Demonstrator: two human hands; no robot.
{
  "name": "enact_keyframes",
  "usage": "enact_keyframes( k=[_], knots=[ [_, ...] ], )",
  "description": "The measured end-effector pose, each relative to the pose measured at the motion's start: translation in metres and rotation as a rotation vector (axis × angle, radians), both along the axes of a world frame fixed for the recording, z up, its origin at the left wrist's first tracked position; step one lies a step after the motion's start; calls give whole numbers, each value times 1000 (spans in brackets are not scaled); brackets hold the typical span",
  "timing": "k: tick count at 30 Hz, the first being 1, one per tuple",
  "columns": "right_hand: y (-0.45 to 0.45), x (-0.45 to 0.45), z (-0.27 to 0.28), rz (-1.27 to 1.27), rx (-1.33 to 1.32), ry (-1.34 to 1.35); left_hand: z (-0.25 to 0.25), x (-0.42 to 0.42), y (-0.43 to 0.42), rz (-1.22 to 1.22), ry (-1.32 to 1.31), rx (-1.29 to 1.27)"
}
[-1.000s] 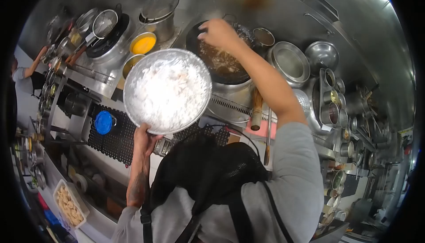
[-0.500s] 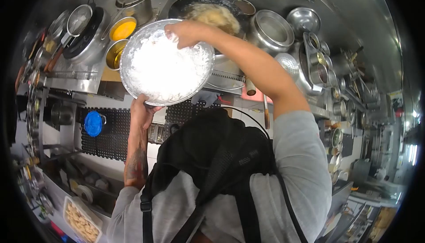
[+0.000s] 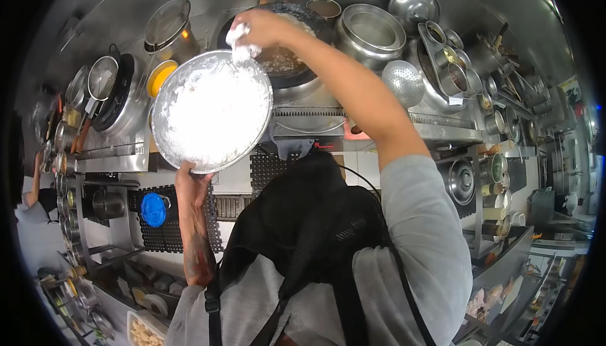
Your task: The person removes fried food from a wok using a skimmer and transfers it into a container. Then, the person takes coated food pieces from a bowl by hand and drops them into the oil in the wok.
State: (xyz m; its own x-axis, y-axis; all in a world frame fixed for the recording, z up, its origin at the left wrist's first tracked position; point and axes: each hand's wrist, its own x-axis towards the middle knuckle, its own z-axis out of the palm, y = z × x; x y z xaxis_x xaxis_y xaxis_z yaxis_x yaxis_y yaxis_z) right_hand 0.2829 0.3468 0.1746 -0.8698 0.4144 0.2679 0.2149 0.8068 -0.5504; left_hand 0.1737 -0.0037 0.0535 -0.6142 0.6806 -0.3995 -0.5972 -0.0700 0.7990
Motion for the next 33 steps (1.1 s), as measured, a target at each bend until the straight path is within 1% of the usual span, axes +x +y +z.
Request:
enact_keyframes(
  k=[1,3,5,7,9,10,11,13,14,16,18,19,20,21,22,23,25,26,27,29,30,31,33],
  knots=[
    [24,-1,-10,-80,-104,60,0,2,0,0,3,1],
    [63,5,-30,-215,7,97,1,11,0,31,-29,-34],
    [78,5,-65,-300,-224,-114,-2,18,-4,73,-42,-38],
    [103,-6,-146,-268,122,-112,6,32,-5,116,-46,-64],
    [103,-8,-165,-298,154,-327,11,45,-6,171,-21,-47],
    [121,-12,-170,-277,170,-317,12,48,-8,167,-30,-51],
    [139,-13,-177,-317,292,-330,12,51,-11,158,-45,-66],
    [152,-10,-162,-366,386,-271,15,59,-13,183,-80,-98],
    [143,-11,-126,-380,359,-189,14,61,-14,184,-60,-86],
    [107,-18,-64,-278,394,-76,1,56,-17,182,-25,-59],
    [46,-25,-30,23,390,71,3,51,-13,162,-39,-69],
    [5,-23,-13,199,360,-31,5,49,-11,130,-39,-66],
    [-21,-26,-20,338,247,-122,6,46,-9,117,-51,-67],
    [-30,-33,-44,436,439,-234,8,43,-8,81,-43,-72],
    [-52,-28,-48,445,385,-366,9,40,-10,46,-32,-79],
    [-59,-28,-59,438,382,-372,10,38,-11,38,-37,-80],
    [-65,-33,-82,316,307,-576,11,34,-11,27,14,-34],
    [-61,-33,-85,285,295,-531,12,33,-12,16,1,-40],
    [-66,-26,-75,282,295,-540,10,30,-12,12,-7,-39],
    [-81,-14,-42,272,151,-432,8,27,-13,-23,-44,-30],
    [-78,-16,-64,337,132,-416,5,24,-13,-29,-42,-34],
    [-87,-14,-68,327,128,-410,0,22,-13,-51,-40,-28],
    [-103,-10,-73,400,184,-373,-1,17,-10,-82,-28,-17]
  ],
)
